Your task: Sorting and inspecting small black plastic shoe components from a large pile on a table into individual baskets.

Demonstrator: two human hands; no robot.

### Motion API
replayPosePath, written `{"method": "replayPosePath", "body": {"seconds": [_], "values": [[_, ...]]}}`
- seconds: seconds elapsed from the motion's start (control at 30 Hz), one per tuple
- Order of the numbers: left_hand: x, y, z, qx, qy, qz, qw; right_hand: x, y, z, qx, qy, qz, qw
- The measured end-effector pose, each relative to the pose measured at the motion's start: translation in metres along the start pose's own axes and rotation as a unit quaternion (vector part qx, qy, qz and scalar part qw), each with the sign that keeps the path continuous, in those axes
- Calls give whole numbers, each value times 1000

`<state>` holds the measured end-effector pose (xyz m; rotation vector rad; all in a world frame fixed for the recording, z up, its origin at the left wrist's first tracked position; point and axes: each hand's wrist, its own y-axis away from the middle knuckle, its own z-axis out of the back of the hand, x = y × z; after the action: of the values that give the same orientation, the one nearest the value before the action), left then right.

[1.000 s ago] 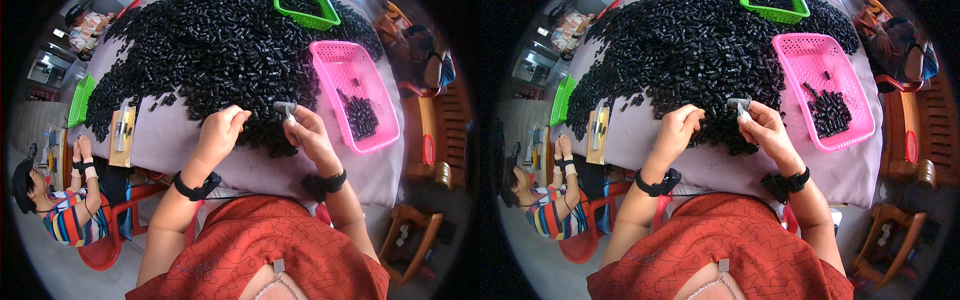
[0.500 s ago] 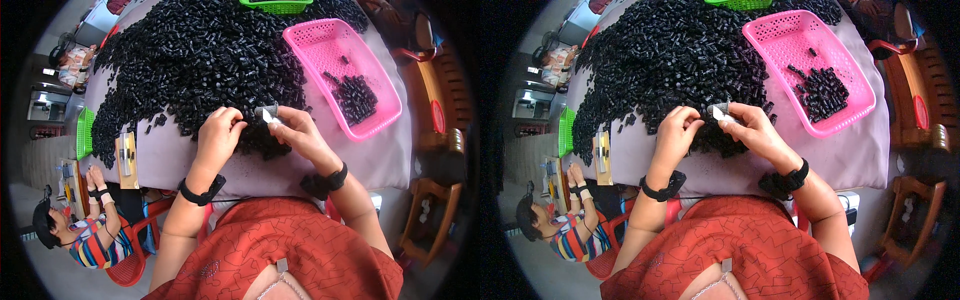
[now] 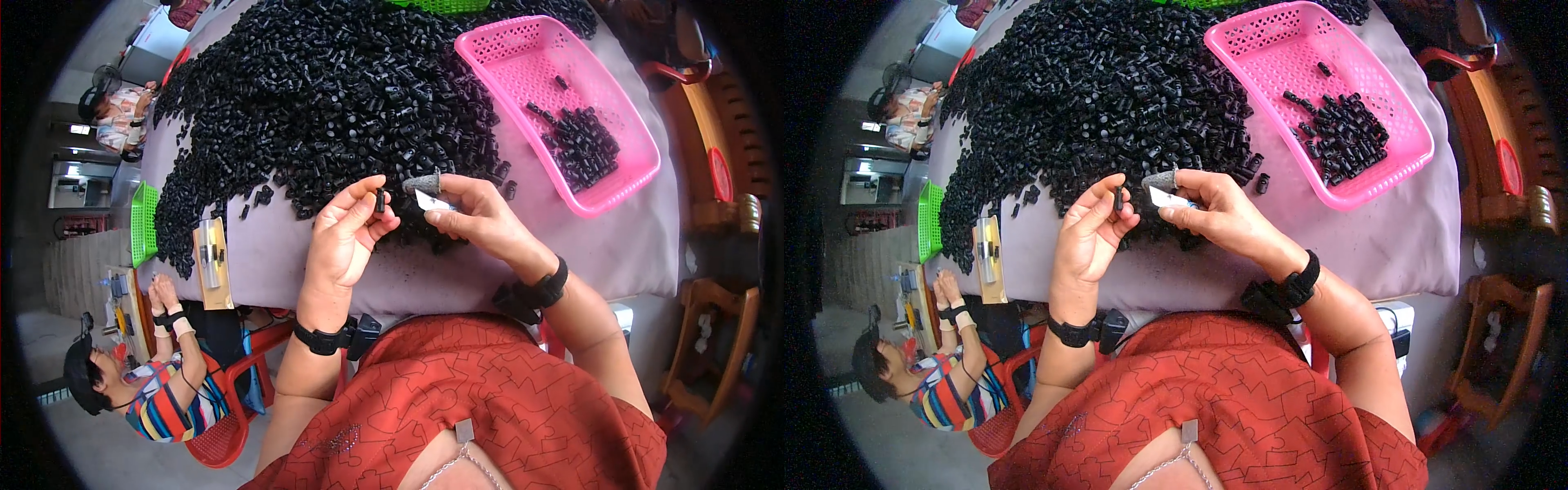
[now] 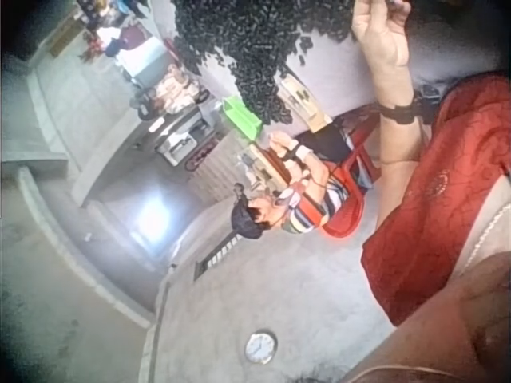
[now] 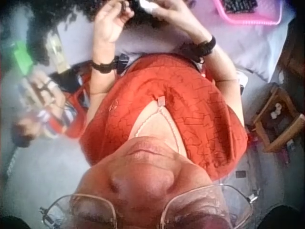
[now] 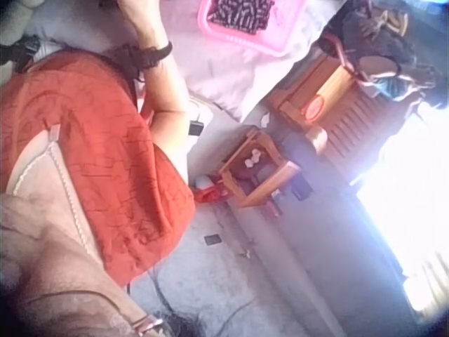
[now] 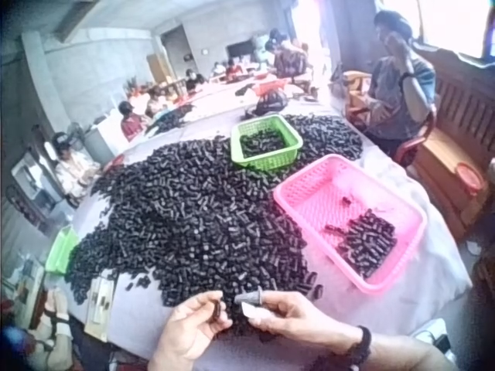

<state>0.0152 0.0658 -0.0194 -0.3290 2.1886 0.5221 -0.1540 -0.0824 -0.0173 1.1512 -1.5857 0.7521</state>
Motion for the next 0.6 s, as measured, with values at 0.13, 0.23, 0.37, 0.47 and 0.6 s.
{"method": "replayPosePath", "body": {"seconds": [0.13, 0.23, 0.37, 0.47, 0.6], "values": [[4, 1, -3, 4, 9, 15, 1000, -1, 1, 1, 36, -12, -16, 999], [8, 2, -11, 16, 26, 31, 999, -4, 2, 1, 60, -25, 0, 998], [12, 1, -21, 8, 30, 31, 999, -9, 2, 0, 76, -9, 11, 997], [13, 2, -24, 13, 28, 31, 999, -9, 2, -1, 76, 1, 13, 997], [14, 4, -24, 14, 31, 32, 999, -10, 2, -1, 84, -11, -1, 996]]}}
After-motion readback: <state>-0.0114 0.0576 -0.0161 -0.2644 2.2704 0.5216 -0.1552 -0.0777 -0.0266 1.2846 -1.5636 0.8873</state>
